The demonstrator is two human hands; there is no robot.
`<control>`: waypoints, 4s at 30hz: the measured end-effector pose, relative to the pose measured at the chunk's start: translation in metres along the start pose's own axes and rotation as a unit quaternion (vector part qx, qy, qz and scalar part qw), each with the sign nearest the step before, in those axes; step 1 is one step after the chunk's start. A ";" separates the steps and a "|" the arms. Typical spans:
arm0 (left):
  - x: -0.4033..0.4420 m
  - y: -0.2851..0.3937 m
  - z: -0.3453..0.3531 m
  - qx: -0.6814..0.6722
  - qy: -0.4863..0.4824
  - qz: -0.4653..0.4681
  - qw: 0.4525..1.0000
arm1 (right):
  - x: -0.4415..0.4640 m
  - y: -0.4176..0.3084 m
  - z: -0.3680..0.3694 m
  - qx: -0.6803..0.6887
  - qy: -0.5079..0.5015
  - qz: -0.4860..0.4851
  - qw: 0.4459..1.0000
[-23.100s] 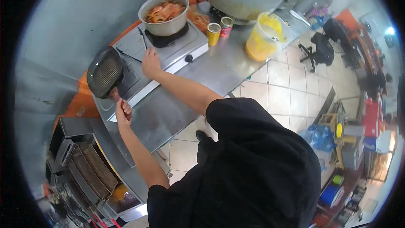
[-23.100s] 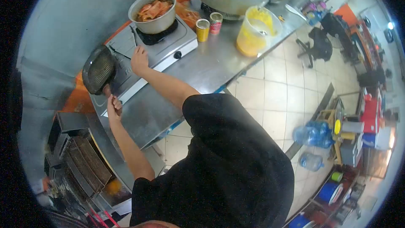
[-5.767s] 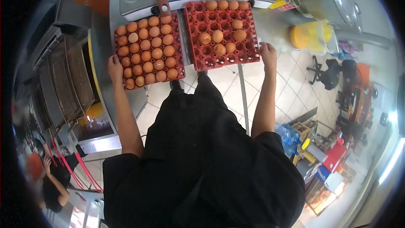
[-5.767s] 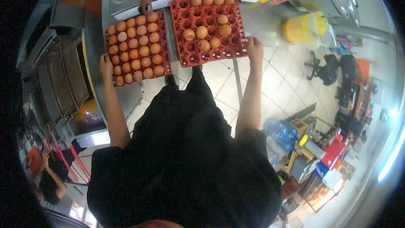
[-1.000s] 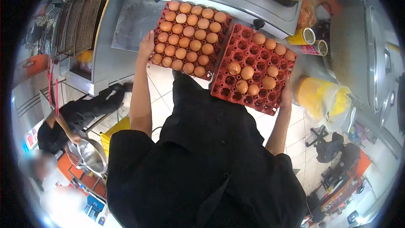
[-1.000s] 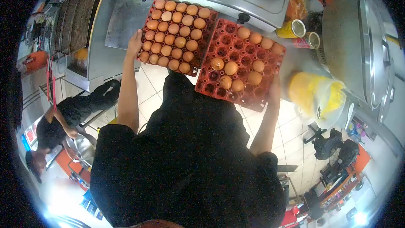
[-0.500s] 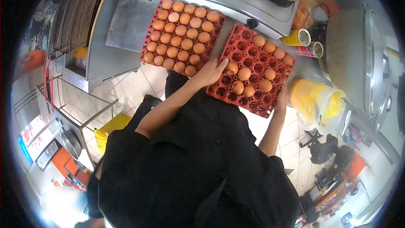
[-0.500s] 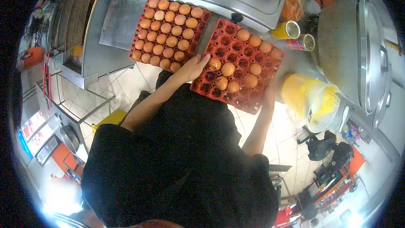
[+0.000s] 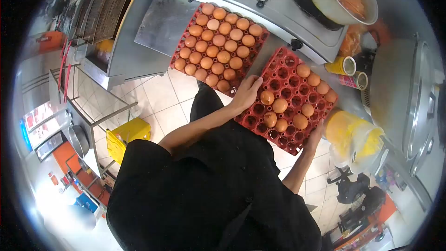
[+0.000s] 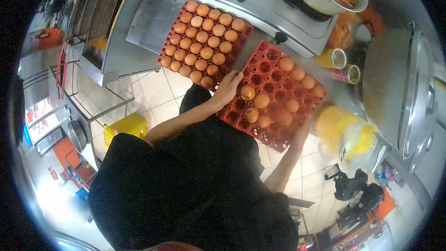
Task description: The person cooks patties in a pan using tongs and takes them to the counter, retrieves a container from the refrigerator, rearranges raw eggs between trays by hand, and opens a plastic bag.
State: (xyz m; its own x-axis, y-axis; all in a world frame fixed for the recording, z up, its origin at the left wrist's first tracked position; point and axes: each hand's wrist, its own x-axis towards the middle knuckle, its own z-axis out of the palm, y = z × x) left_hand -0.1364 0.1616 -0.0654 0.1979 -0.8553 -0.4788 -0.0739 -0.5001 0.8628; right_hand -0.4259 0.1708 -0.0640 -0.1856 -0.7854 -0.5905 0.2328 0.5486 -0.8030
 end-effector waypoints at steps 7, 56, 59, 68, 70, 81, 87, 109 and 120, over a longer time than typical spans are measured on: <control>-0.026 0.053 -0.049 -0.036 0.009 -0.014 0.999 | -0.038 -0.051 0.059 -0.019 0.011 0.003 1.000; 0.091 -0.009 -0.253 -0.277 -0.080 -0.088 0.954 | 0.012 0.047 0.265 -0.051 -0.077 -0.094 0.991; 0.078 0.016 -0.247 -0.271 -0.109 -0.100 0.951 | 0.013 0.048 0.264 -0.174 0.002 -0.113 0.978; 0.066 0.020 -0.246 -0.274 -0.151 -0.108 0.944 | -0.014 0.018 0.262 0.038 -0.152 -0.089 0.984; 0.100 -0.019 -0.267 -0.247 -0.136 -0.099 0.954 | -0.029 0.013 0.253 0.079 -0.182 -0.116 0.973; -0.017 0.068 -0.026 0.052 -0.179 0.260 0.947 | -0.101 0.030 0.126 -0.113 -0.160 -0.241 0.951; -0.135 0.118 0.137 0.089 -0.389 0.459 0.793 | -0.117 0.059 -0.033 -0.017 -0.363 -0.283 0.888; -0.530 0.084 0.868 0.086 -0.895 -0.066 0.432 | -0.259 0.044 -0.676 -0.076 0.747 -0.042 0.660; -0.764 0.279 1.075 -0.338 -0.740 0.572 0.101 | -0.352 0.153 -0.997 -0.053 0.660 0.087 0.745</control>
State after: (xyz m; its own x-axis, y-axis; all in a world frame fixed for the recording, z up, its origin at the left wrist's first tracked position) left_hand -1.3592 0.5302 0.3674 0.0376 0.3659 0.9299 0.9626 -0.2631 0.0646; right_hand -1.2771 0.8170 -0.0601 -0.9541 0.2265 -0.1958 0.2989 0.6834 -0.6660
